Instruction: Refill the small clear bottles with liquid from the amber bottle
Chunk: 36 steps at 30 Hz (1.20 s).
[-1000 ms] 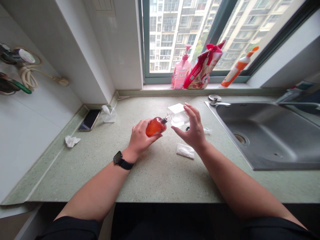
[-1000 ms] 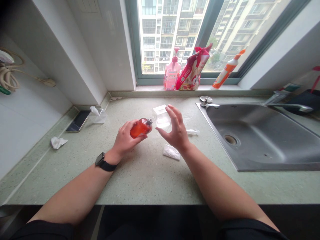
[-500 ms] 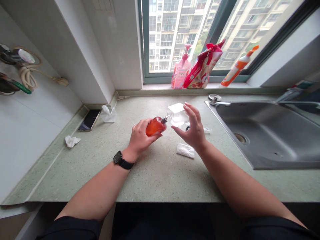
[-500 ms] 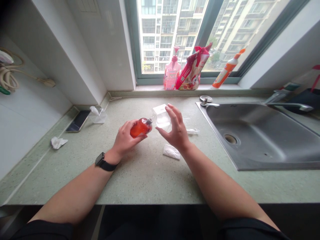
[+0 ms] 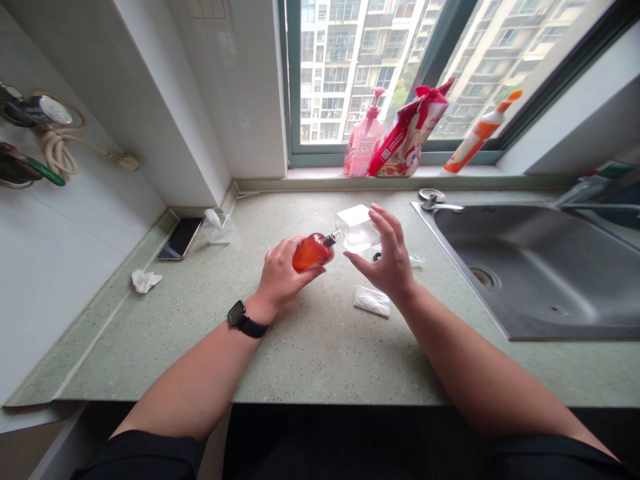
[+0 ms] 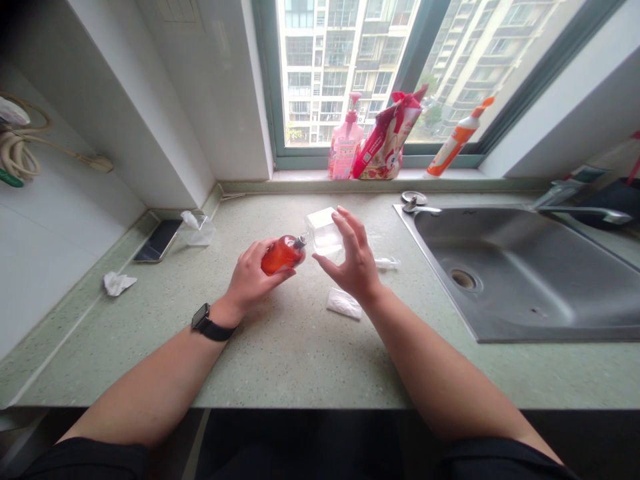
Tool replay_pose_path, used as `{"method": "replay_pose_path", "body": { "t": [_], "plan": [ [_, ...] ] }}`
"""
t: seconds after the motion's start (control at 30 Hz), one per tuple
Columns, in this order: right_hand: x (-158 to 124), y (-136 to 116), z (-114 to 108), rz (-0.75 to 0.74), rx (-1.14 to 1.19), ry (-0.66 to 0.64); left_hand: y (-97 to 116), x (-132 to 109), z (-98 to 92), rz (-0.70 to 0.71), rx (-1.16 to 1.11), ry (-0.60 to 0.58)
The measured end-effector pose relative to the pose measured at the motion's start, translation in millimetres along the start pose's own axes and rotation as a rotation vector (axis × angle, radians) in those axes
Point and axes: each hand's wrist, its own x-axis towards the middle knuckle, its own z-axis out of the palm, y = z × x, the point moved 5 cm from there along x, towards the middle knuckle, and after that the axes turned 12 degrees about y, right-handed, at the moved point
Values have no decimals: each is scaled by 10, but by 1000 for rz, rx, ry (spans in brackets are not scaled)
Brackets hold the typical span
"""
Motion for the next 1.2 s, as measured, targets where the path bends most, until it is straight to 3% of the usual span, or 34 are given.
{"method": "replay_pose_path", "body": {
  "t": [1.2],
  "plan": [
    [38,-72,-25,-55,5,23,-11,-7,-5,21,-6,16]
  ]
}}
